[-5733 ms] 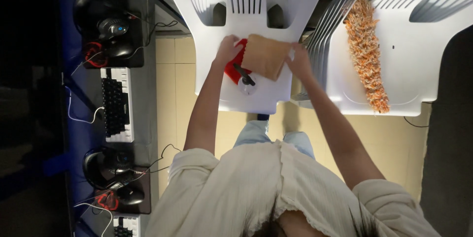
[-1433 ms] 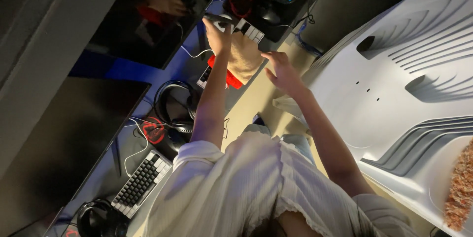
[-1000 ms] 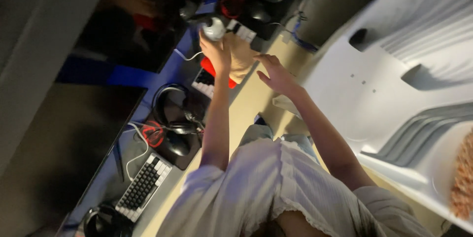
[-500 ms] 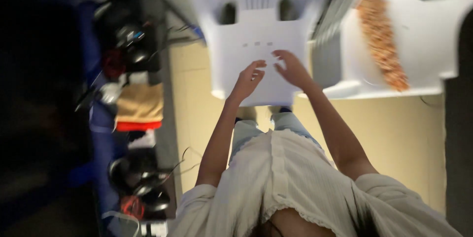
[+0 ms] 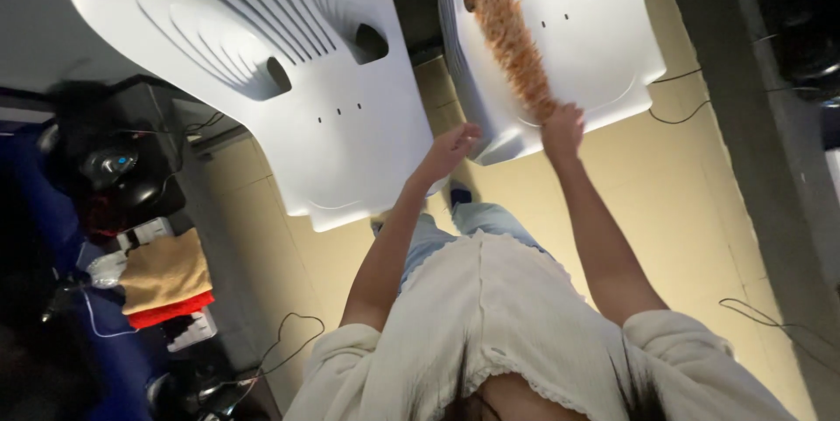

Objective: The person wipes a computer keyboard with a cloth and then moves several white plastic chairs from a stack to individual positions under computer desks.

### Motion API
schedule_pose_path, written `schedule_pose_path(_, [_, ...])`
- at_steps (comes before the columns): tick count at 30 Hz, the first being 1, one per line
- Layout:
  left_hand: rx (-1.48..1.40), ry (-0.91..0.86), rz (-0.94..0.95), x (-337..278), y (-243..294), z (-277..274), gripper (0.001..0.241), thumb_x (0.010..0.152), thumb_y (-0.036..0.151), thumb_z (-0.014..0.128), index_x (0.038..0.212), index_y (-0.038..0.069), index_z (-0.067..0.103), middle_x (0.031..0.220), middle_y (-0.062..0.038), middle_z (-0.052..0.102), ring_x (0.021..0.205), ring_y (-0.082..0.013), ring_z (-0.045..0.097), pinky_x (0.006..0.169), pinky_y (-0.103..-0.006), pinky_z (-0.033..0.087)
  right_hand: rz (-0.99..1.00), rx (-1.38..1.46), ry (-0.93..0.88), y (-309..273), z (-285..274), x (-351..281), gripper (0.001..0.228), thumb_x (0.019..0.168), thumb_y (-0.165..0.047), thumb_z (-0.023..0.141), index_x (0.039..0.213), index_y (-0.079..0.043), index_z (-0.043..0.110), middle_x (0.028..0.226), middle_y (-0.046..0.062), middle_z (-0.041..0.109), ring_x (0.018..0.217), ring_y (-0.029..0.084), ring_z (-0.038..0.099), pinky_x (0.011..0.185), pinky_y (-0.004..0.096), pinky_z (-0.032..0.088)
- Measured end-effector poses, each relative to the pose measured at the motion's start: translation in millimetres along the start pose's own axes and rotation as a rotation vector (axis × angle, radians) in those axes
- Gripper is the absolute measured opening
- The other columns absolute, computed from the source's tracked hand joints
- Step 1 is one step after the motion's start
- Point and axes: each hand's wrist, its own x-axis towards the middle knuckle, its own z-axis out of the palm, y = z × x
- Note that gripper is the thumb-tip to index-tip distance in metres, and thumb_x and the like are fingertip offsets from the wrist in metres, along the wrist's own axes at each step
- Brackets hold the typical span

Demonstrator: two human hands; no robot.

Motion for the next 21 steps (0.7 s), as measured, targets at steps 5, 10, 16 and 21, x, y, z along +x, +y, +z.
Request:
schedule_pose_path(5, [0.094,0.044,0.026,5.3,-11.7,23.0,0.037,0.103,0.027,0.062,0.132,0.004,0.062,0.126,-0.010,0.072,0.112,-0.0229,0.071,0.096,-0.0339,0.057,-0.035,0.774,-0.169,-12.3,66.3,-23.5,0.040,0.094,-0.009,0.063,0.132,-0.003,0.054,0.113,0.017,0.063,0.097,0.029,0.061,0.081,0.042,0.053])
schedule_pose_path(10, [0.074,0.166,-0.118,-13.0,10.1,27.7,0.048,0.097,0.030,0.065,0.137,0.005,0.054,0.124,-0.013,0.068,0.099,-0.0272,0.071,0.087,-0.0371,0.057,0.168,1.272,-0.692,-97.4,-19.0,-101.6,0.059,0.095,0.000,0.051,0.152,-0.013,0.042,0.096,0.017,0.064,0.068,0.026,0.055,0.052,0.038,0.041])
schedule_pose_path(16, [0.080,0.362,-0.062,-52.7,-25.8,19.6,0.042,0.091,0.021,0.077,0.126,0.000,0.064,0.111,-0.017,0.078,0.101,-0.0263,0.075,0.089,-0.0414,0.061,-0.460,1.116,-0.489,-139.3,12.6,-123.5,0.062,0.095,0.005,0.056,0.152,-0.009,0.037,0.114,0.011,0.066,0.095,0.021,0.065,0.076,0.035,0.057])
schedule_pose_path(21, [0.029,0.775,0.042,-121.0,-36.2,0.0,0.067,0.084,0.009,0.073,0.146,0.000,0.049,0.116,-0.019,0.073,0.104,-0.0238,0.071,0.092,-0.0397,0.058,-0.767,0.937,-0.651,-219.9,-38.7,-132.7,0.062,0.084,-0.008,0.073,0.139,-0.006,0.044,0.130,0.014,0.057,0.108,0.025,0.066,0.073,0.037,0.062])
